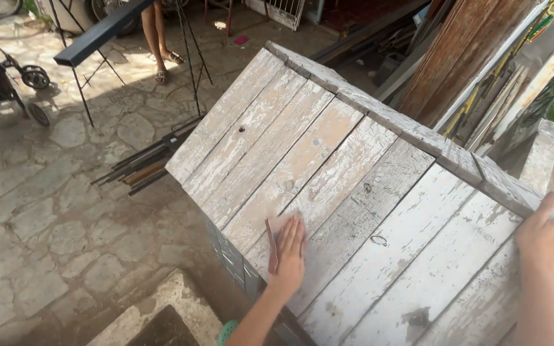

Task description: Sanding the wooden roof of a small structure using a piece of sandpaper to smooth the surface.

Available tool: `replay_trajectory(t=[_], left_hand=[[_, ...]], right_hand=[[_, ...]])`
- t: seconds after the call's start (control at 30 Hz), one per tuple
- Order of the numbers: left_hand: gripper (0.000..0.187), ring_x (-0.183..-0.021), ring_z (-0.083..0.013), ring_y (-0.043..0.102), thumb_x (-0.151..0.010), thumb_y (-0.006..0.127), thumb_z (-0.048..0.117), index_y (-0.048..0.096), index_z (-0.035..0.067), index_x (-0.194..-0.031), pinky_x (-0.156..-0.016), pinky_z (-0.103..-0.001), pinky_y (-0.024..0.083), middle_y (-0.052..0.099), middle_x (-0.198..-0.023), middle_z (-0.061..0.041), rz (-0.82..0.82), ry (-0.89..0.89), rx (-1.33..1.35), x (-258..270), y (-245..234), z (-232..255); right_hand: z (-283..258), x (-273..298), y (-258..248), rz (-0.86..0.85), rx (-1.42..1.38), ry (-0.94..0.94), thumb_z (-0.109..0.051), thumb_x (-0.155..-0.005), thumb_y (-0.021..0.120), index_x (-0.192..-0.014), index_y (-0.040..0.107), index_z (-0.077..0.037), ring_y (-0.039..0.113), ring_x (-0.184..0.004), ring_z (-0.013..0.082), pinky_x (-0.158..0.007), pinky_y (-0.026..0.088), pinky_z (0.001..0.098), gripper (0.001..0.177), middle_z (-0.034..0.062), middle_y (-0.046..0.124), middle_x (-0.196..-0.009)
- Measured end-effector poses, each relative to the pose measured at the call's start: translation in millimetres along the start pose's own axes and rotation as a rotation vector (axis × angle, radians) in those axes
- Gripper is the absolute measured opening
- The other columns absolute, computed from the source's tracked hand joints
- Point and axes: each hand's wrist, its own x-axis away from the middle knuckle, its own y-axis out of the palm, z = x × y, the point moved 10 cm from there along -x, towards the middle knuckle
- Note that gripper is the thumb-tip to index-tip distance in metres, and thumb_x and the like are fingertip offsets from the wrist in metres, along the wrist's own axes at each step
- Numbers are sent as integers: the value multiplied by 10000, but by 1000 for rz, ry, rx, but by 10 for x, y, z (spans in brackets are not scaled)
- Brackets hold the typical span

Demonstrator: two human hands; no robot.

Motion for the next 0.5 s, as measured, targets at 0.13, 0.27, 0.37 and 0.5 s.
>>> replay_trajectory(t=[0.13, 0.27, 0.37, 0.5], left_hand=[[563, -1578, -215, 161, -1088, 356, 181, 220, 49, -1617, -1290, -368, 119, 199, -1706, -100, 167, 8, -93, 350, -47, 34], [606, -1589, -200, 169, -1078, 320, 348, 243, 66, -1609, -1322, -368, 77, 235, -1699, -75, 194, 140, -597, 441, -9, 94], [552, -1576, -210, 192, -1108, 275, 319, 274, 65, -1599, -1304, -368, 119, 256, -1689, -86, 143, -20, -230, 569, 59, 35], [538, -554, -121, 667, -1053, 302, 433, 217, 412, -1584, -354, -196, 432, 416, -1626, 66, 45, -618, 266, 1128, 19, -477]], right_hand=[[-124, 6, -169, 117, -44, -104, -333, -1234, 474, -1478, 502, 197, 438, -1234, 580, -917, 245, 642, 584, 430, 528, -1431], [-102, -5, -97, 110, -52, -83, -388, -1229, 415, -1485, 502, 186, 323, -1322, 524, -967, 162, 656, 635, 423, 496, -1469], [-60, 22, -156, 139, -18, -147, -447, -1242, 360, -1478, 519, 194, 272, -1364, 466, -990, 157, 622, 701, 429, 514, -1461], [-172, 28, -189, 146, -33, -163, -471, -1239, 296, -1493, 496, 184, 252, -1373, 437, -982, 165, 620, 730, 441, 515, -1454]])
